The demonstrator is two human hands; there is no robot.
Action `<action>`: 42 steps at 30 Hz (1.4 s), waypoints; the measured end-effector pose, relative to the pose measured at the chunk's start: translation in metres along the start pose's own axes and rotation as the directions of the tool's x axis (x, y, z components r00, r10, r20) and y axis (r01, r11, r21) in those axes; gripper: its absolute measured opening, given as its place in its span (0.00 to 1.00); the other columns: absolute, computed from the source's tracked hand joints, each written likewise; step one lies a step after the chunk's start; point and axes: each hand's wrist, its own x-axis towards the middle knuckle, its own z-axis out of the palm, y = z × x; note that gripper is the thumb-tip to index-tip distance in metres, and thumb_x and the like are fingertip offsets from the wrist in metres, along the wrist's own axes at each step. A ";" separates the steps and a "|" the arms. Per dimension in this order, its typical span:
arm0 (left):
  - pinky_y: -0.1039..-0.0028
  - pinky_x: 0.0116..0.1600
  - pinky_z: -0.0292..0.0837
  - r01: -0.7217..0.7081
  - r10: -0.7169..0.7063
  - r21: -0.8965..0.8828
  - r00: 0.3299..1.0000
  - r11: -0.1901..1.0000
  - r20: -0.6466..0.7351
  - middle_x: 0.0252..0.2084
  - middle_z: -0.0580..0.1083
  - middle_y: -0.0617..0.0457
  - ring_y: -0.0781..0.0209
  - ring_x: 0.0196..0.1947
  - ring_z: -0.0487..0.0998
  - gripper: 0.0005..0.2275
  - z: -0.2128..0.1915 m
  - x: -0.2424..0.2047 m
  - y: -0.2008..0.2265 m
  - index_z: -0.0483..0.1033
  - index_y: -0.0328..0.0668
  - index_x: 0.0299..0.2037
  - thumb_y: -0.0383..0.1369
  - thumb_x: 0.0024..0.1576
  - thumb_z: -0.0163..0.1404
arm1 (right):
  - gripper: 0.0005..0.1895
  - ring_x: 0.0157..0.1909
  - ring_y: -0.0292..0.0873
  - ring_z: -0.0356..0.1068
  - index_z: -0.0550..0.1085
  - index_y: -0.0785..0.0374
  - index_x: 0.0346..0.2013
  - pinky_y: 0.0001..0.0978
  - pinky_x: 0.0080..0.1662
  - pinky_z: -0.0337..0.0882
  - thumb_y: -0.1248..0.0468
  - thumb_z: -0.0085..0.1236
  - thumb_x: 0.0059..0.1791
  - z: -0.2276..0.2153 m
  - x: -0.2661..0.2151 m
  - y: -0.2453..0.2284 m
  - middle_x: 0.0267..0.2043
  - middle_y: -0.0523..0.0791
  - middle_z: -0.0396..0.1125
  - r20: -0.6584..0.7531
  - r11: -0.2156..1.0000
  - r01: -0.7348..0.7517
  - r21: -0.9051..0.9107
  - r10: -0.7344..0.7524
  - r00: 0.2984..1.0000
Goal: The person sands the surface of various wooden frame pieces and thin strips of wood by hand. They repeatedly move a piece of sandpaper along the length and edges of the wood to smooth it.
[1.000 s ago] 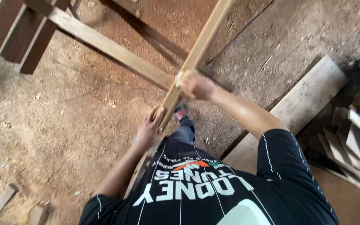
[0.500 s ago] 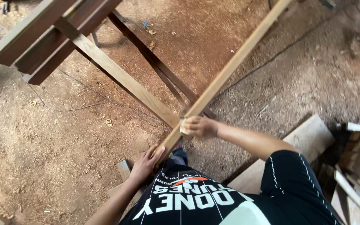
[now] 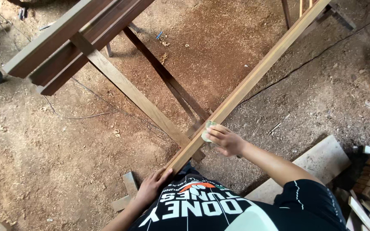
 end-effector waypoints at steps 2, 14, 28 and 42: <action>0.58 0.62 0.63 -0.003 0.003 -0.018 1.000 1.000 0.006 0.68 0.56 0.50 0.46 0.62 0.64 0.35 -0.002 0.000 0.000 0.50 0.69 0.69 0.24 0.52 0.46 | 0.23 0.60 0.50 0.60 0.71 0.62 0.51 0.42 0.64 0.57 0.69 0.48 0.40 0.005 -0.003 0.008 0.55 0.50 0.65 0.017 0.997 0.045 -0.066 -0.044 0.999; 0.55 0.60 0.59 -0.048 0.052 0.026 0.980 0.999 -0.192 0.66 0.57 0.45 0.42 0.59 0.64 0.33 -0.006 -0.008 0.007 0.52 0.51 0.67 0.32 0.49 0.50 | 0.05 0.61 0.51 0.62 0.69 0.60 0.40 0.46 0.66 0.63 0.68 0.47 0.51 0.055 0.008 0.006 0.49 0.45 0.64 -0.237 0.984 0.101 0.145 -0.064 0.969; 0.58 0.61 0.59 -0.245 0.181 0.039 0.590 0.969 -0.787 0.55 0.67 0.44 0.50 0.57 0.66 0.15 -0.026 0.175 0.109 0.69 0.39 0.51 0.34 0.55 0.48 | 0.11 0.44 0.44 0.68 0.70 0.60 0.31 0.35 0.50 0.71 0.66 0.41 0.55 0.007 0.035 -0.014 0.39 0.45 0.68 -0.110 0.990 -0.129 -0.056 0.123 0.986; 0.52 0.63 0.52 0.030 0.039 0.125 0.858 0.992 -0.511 0.61 0.62 0.39 0.41 0.61 0.60 0.27 -0.033 0.186 0.130 0.60 0.38 0.64 0.42 0.54 0.45 | 0.12 0.40 0.43 0.65 0.68 0.65 0.33 0.33 0.46 0.73 0.67 0.39 0.57 0.018 -0.011 0.051 0.35 0.46 0.66 -0.348 0.952 -0.191 0.240 0.268 0.898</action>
